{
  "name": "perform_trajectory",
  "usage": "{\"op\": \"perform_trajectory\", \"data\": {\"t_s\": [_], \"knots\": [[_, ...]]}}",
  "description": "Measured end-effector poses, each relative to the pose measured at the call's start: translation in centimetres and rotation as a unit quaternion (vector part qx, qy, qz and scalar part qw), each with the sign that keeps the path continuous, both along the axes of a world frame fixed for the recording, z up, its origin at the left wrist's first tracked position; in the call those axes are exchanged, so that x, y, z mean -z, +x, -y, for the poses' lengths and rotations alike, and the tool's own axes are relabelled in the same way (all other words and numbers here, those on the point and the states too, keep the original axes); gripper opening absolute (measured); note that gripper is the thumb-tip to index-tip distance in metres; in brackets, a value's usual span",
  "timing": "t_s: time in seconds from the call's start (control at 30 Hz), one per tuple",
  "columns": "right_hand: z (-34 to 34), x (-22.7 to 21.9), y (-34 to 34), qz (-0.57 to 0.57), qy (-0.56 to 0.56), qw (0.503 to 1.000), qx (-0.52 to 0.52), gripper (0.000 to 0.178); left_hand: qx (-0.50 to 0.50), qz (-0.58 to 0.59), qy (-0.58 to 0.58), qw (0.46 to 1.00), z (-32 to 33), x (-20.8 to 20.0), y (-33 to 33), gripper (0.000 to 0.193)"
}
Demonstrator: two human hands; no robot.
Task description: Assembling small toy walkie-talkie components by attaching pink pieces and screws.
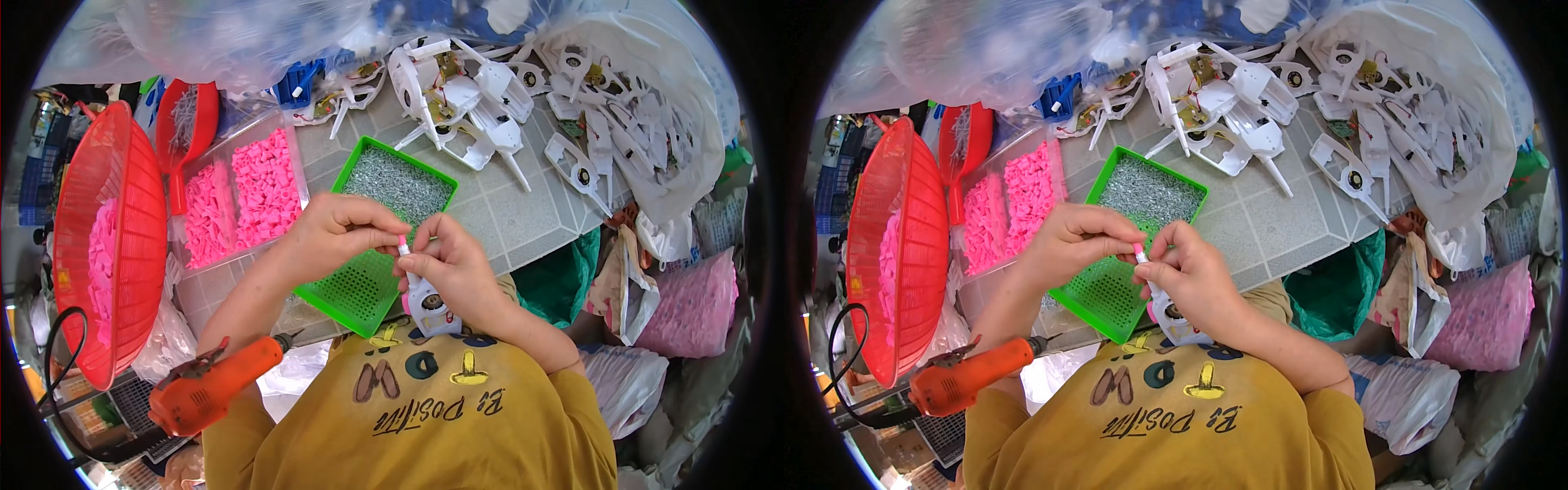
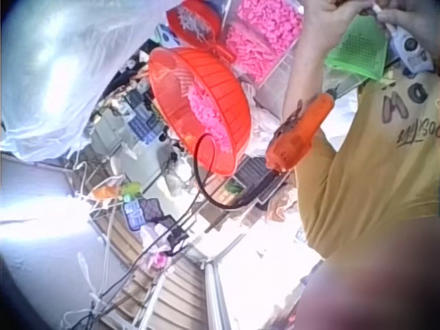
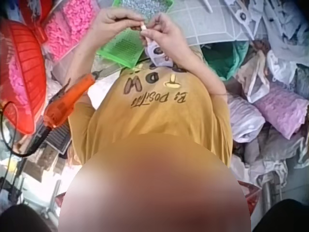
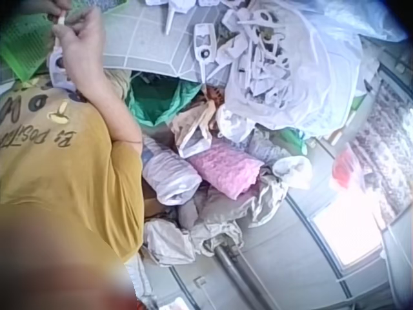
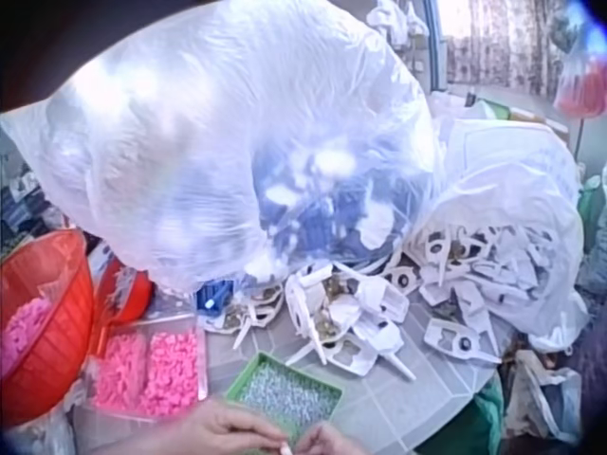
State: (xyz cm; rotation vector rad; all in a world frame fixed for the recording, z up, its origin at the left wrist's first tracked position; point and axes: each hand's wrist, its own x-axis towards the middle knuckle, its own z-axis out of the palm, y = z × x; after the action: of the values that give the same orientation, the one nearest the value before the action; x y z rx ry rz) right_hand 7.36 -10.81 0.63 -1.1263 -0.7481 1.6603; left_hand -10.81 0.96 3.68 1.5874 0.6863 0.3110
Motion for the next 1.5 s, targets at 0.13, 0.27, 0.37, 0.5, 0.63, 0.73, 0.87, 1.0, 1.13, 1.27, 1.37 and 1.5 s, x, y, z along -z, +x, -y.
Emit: {"op": "perform_trajectory", "data": {"t_s": [0.13, 0.27, 0.37, 0.5, 0.63, 0.73, 0.87, 1.0, 1.13, 1.27, 1.37, 1.5], "knots": [[0.2, 0.5, -0.2, -0.033, 0.008, 0.999, 0.002, 0.021, -0.006, 0.026, -0.037, 0.999, 0.7, 0.8, -0.6, 0.017], [0.1, 0.8, -0.3, -0.037, -0.008, 0.999, -0.004, 0.021, -0.014, -0.002, -0.047, 0.999, 0.8, 0.7, -0.7, 0.018], [0.0, 0.9, 0.5, -0.002, -0.007, 0.999, -0.04, 0.02, -0.038, 0.015, -0.098, 0.994, 0.7, 0.8, -0.8, 0.018], [0.4, -0.4, 0.7, 0.116, 0.029, 0.991, -0.054, 0.026, -0.045, 0.054, -0.068, 0.995, 0.5, -0.1, -1.1, 0.017], [0.9, 0.0, 0.6, 0.131, 0.029, 0.987, -0.084, 0.029, -0.002, 0.037, -0.036, 0.999, 0.0, -1.3, -1.0, 0.015], [1.0, -0.5, 0.1, 0.158, 0.059, 0.982, -0.081, 0.024, -0.002, 0.019, -0.056, 0.998, -0.4, -2.2, -0.1, 0.022], [0.9, -1.2, -0.4, 0.196, 0.109, 0.969, -0.108, 0.025, -0.056, -0.026, -0.125, 0.99, 0.2, -1.4, 1.9, 0.036], [0.8, -1.5, -0.6, 0.239, 0.131, 0.957, -0.104, 0.022, -0.043, -0.049, -0.162, 0.985, 0.7, -0.5, 2.2, 0.039], [0.9, -1.6, -0.9, 0.23, 0.129, 0.958, -0.111, 0.02, -0.014, -0.047, -0.135, 0.99, 1.0, -0.4, 1.8, 0.036], [1.4, -0.8, -1.2, 0.219, 0.127, 0.962, -0.104, 0.019, 0.022, -0.049, -0.055, 0.997, 1.2, 0.7, 1.4, 0.033], [1.5, -0.7, -1.5, 0.213, 0.128, 0.964, -0.096, 0.019, 0.017, -0.046, -0.033, 0.998, 1.5, 0.4, 1.5, 0.034], [1.6, -0.4, -1.7, 0.197, 0.119, 0.97, -0.082, 0.02, 0.004, -0.055, 0.091, 0.994, 1.9, 0.1, 1.8, 0.034]]}}
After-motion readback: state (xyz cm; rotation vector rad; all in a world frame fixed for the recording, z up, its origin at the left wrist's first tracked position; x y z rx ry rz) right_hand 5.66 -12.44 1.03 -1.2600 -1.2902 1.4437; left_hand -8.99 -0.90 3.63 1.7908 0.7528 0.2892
